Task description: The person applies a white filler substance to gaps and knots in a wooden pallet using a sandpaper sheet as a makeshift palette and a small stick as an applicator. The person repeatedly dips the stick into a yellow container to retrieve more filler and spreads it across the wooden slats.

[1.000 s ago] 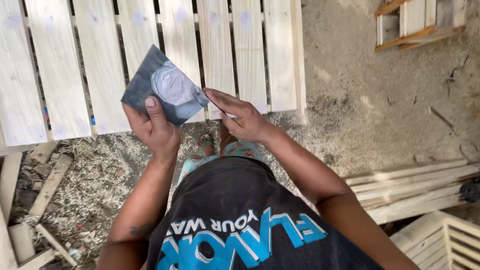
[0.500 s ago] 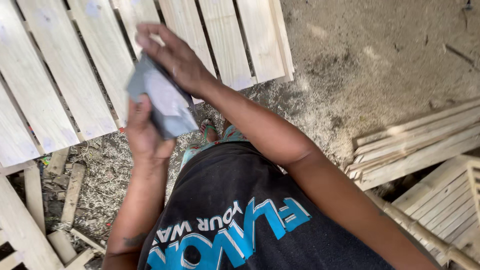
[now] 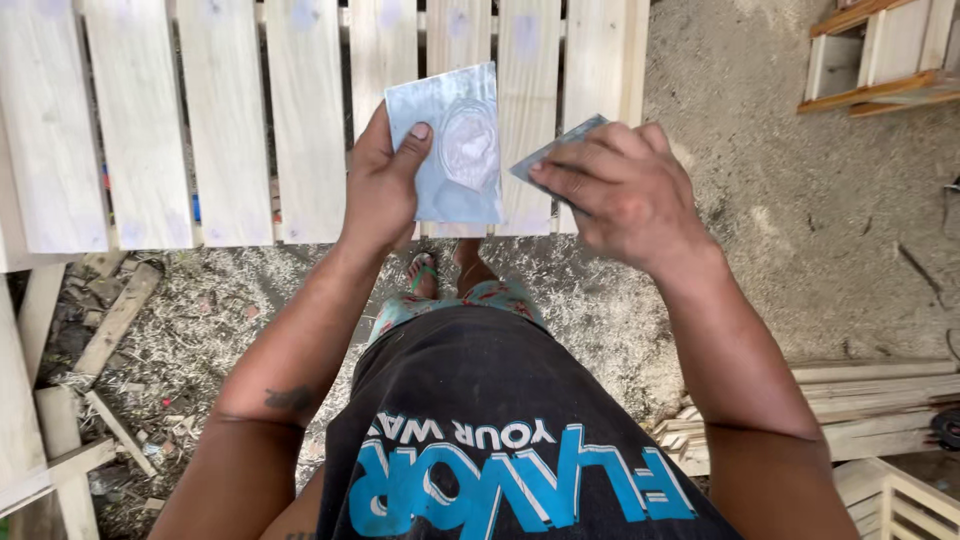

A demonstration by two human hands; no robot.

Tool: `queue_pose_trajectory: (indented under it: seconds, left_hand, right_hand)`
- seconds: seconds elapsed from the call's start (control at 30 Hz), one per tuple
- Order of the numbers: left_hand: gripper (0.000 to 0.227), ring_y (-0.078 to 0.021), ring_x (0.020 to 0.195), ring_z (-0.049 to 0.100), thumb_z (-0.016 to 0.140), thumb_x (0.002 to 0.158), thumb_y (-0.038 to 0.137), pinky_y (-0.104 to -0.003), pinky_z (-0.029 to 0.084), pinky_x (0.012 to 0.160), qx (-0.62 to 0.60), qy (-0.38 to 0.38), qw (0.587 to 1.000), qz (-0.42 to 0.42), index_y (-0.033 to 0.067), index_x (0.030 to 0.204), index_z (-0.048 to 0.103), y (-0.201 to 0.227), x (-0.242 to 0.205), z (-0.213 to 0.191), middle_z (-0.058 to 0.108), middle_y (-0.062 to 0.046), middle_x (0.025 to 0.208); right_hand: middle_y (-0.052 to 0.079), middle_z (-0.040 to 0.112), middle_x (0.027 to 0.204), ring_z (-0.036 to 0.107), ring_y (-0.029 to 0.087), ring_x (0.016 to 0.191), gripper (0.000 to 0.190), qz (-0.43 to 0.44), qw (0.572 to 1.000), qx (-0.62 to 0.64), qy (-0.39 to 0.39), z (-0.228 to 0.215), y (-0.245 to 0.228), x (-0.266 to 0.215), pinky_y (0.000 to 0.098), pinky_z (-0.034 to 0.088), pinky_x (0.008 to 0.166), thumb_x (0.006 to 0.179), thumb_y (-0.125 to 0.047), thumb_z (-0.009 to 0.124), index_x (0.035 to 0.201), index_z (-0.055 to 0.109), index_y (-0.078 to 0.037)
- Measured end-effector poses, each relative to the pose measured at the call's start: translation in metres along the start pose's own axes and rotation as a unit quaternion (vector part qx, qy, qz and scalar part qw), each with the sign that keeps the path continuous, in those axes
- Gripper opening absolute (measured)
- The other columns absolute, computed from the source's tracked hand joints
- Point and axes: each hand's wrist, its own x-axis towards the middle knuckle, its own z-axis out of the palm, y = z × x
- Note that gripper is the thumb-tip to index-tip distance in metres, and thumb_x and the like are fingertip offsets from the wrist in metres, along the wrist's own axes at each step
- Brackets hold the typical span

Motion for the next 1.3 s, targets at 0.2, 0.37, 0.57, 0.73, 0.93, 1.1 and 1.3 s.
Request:
queue_pose_trajectory:
  seconds: [0.2,0.37,0.57,0.73,0.93,1.1,1.3]
  left_hand:
    - [0.030,-0.0158,0.117,0.063,0.050,0.114,0.009,-0.031,0.052,0.103,0.060,-0.006,0.997,0.055,-0.0014,0.142,0.050,-0.011,0.041,0.037,0.068,-0.012,0.127]
    - [0.026,-0.0161,0.110,0.064,0.050,0.114,0.008,-0.031,0.054,0.098,0.049,0.038,0.998,0.010,-0.0020,0.138,0.055,-0.047,0.071,0.051,0.070,-0.013,0.121]
    - [0.032,-0.0203,0.118,0.068,0.055,0.112,0.013,-0.035,0.058,0.102,-0.053,0.155,0.985,-0.048,-0.0003,0.140,0.052,-0.099,0.130,0.000,0.069,-0.013,0.129]
    - [0.044,-0.0225,0.125,0.066,0.056,0.108,0.005,-0.037,0.053,0.114,-0.148,0.027,0.985,-0.086,-0.0055,0.150,0.049,-0.110,0.142,-0.132,0.065,-0.014,0.138]
    - [0.055,-0.0266,0.130,0.064,0.059,0.108,0.011,-0.040,0.052,0.117,-0.308,0.053,0.941,-0.132,-0.0025,0.160,0.046,-0.136,0.104,-0.214,0.064,-0.014,0.142]
    - [0.052,-0.0286,0.125,0.066,0.061,0.111,0.013,-0.047,0.054,0.112,-0.370,0.043,0.915,-0.157,0.0020,0.159,0.047,-0.168,0.094,-0.243,0.065,-0.013,0.139]
    - [0.041,-0.0278,0.127,0.064,0.062,0.115,0.011,-0.047,0.053,0.118,-0.401,0.049,0.900,-0.162,-0.0010,0.152,0.046,-0.167,0.106,-0.249,0.062,-0.013,0.138]
  right_hand:
    - [0.000,0.074,0.121,0.057,0.015,0.097,0.036,0.023,0.996,0.012,-0.084,0.006,0.015,0.032,0.0279,0.045,0.072,0.091,-0.001,0.076,0.125,0.079,-0.012]
    - [-0.002,0.071,0.118,0.056,0.018,0.098,0.052,0.038,0.992,0.003,-0.122,0.034,0.026,0.031,0.0340,0.050,0.073,0.071,-0.008,0.076,0.124,0.078,-0.010]
    - [-0.005,0.071,0.120,0.058,0.012,0.101,0.060,0.198,0.912,0.175,-0.313,0.075,0.087,0.015,0.0290,0.056,0.085,0.073,0.009,0.063,0.126,0.076,-0.014]
    - [0.012,0.072,0.086,0.068,0.022,0.064,0.035,0.584,0.777,0.177,-0.155,0.140,0.211,0.008,0.0362,0.059,0.058,0.085,0.005,0.052,0.117,0.067,0.001]
    - [0.021,0.075,0.092,0.072,0.031,0.076,0.026,0.525,0.832,0.006,-0.177,0.215,0.305,-0.006,0.0399,0.058,0.069,0.084,0.002,0.057,0.100,0.078,0.001]
    - [0.038,0.056,0.124,0.071,0.041,0.090,0.026,0.505,0.804,-0.139,-0.281,0.264,0.289,0.010,0.0399,0.062,0.071,0.085,-0.004,0.063,0.103,0.067,0.014]
    - [0.032,0.062,0.114,0.071,0.039,0.090,0.037,0.455,0.842,-0.124,-0.263,0.271,0.261,0.038,0.0435,0.062,0.073,0.085,-0.006,0.064,0.113,0.060,0.018]
